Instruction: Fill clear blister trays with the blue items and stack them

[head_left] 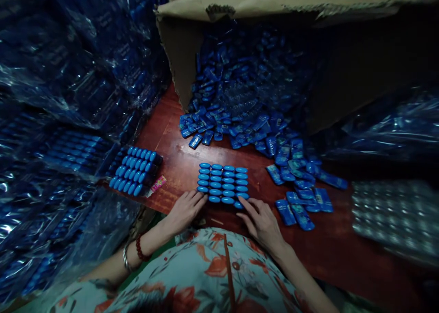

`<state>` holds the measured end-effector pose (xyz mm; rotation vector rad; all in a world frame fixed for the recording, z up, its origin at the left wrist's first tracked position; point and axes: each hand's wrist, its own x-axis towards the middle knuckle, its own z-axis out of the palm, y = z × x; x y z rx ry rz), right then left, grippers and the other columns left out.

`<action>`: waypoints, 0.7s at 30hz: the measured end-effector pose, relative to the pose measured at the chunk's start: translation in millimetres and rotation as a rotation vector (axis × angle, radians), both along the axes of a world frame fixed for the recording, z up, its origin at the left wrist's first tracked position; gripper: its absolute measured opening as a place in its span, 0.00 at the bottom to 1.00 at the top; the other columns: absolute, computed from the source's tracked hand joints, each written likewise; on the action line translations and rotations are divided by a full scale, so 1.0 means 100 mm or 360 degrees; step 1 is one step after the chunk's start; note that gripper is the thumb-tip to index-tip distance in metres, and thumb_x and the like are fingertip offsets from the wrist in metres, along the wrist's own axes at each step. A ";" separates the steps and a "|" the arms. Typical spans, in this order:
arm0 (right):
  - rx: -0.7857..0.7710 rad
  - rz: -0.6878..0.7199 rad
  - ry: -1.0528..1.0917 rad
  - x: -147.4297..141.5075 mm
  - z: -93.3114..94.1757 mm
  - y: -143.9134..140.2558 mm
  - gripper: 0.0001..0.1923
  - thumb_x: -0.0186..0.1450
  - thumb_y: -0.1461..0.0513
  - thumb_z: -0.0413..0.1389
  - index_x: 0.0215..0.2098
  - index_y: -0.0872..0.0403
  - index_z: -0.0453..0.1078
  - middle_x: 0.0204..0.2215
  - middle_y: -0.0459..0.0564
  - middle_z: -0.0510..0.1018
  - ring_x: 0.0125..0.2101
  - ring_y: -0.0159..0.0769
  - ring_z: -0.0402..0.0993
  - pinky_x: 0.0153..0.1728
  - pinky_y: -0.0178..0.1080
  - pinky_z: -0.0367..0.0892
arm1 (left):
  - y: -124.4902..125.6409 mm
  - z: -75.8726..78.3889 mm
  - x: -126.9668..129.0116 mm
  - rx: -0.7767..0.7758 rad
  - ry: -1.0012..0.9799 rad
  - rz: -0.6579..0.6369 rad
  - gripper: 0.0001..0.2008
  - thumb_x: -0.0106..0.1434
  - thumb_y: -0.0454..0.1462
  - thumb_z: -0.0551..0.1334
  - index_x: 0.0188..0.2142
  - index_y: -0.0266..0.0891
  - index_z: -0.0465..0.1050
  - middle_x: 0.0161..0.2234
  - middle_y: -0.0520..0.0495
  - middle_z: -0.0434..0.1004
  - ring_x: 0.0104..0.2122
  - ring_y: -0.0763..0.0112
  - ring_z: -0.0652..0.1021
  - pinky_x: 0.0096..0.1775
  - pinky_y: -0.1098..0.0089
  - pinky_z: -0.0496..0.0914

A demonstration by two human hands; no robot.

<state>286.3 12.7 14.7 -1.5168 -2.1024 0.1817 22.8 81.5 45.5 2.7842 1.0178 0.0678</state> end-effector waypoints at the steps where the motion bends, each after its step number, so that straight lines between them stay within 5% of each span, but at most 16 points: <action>1: 0.0007 -0.0068 0.0072 0.01 0.01 -0.01 0.26 0.66 0.60 0.51 0.62 0.49 0.55 0.42 0.55 0.69 0.41 0.40 0.67 0.40 0.42 0.67 | -0.01 -0.02 -0.05 0.0073 -0.0168 0.0040 0.17 0.66 0.33 0.52 0.54 0.38 0.62 0.45 0.40 0.71 0.43 0.63 0.72 0.43 0.63 0.67; 5: -0.0103 -0.0374 0.0398 -0.03 0.04 0.13 0.30 0.68 0.56 0.44 0.66 0.49 0.42 0.59 0.58 0.55 0.58 0.47 0.54 0.53 0.53 0.59 | -0.02 -0.07 0.00 0.0133 -0.0791 0.0440 0.27 0.64 0.42 0.56 0.61 0.45 0.52 0.57 0.37 0.60 0.55 0.57 0.65 0.53 0.56 0.62; 9: -0.0282 -0.0342 0.0501 -0.19 -0.04 0.43 0.32 0.69 0.53 0.41 0.67 0.51 0.35 0.66 0.56 0.39 0.64 0.48 0.37 0.58 0.58 0.49 | 0.12 -0.17 0.38 -0.0340 -0.0985 0.0992 0.36 0.64 0.48 0.54 0.65 0.38 0.39 0.65 0.34 0.40 0.64 0.50 0.45 0.60 0.46 0.46; 13: -0.0394 -0.0447 0.0976 -0.24 -0.31 0.58 0.30 0.69 0.52 0.38 0.67 0.48 0.37 0.66 0.53 0.46 0.64 0.46 0.45 0.57 0.55 0.55 | 0.28 -0.28 0.59 -0.0919 -0.1399 0.1272 0.36 0.65 0.50 0.50 0.65 0.35 0.39 0.65 0.36 0.43 0.65 0.58 0.47 0.63 0.53 0.44; 17: -0.0624 -0.0581 0.1382 -0.20 -0.53 0.53 0.28 0.69 0.51 0.38 0.66 0.47 0.44 0.63 0.51 0.56 0.60 0.46 0.56 0.52 0.52 0.63 | 0.27 -0.29 0.52 -0.1366 -0.1792 0.1373 0.34 0.64 0.54 0.48 0.63 0.39 0.50 0.64 0.42 0.52 0.64 0.60 0.52 0.63 0.55 0.45; 21: -0.0613 -0.0358 0.1403 -0.37 -0.32 0.61 0.27 0.69 0.53 0.40 0.64 0.48 0.50 0.60 0.51 0.62 0.59 0.44 0.59 0.52 0.48 0.65 | 0.04 -0.15 0.33 -0.1320 -0.1979 0.1570 0.32 0.63 0.54 0.51 0.61 0.41 0.55 0.63 0.43 0.53 0.64 0.60 0.51 0.63 0.56 0.46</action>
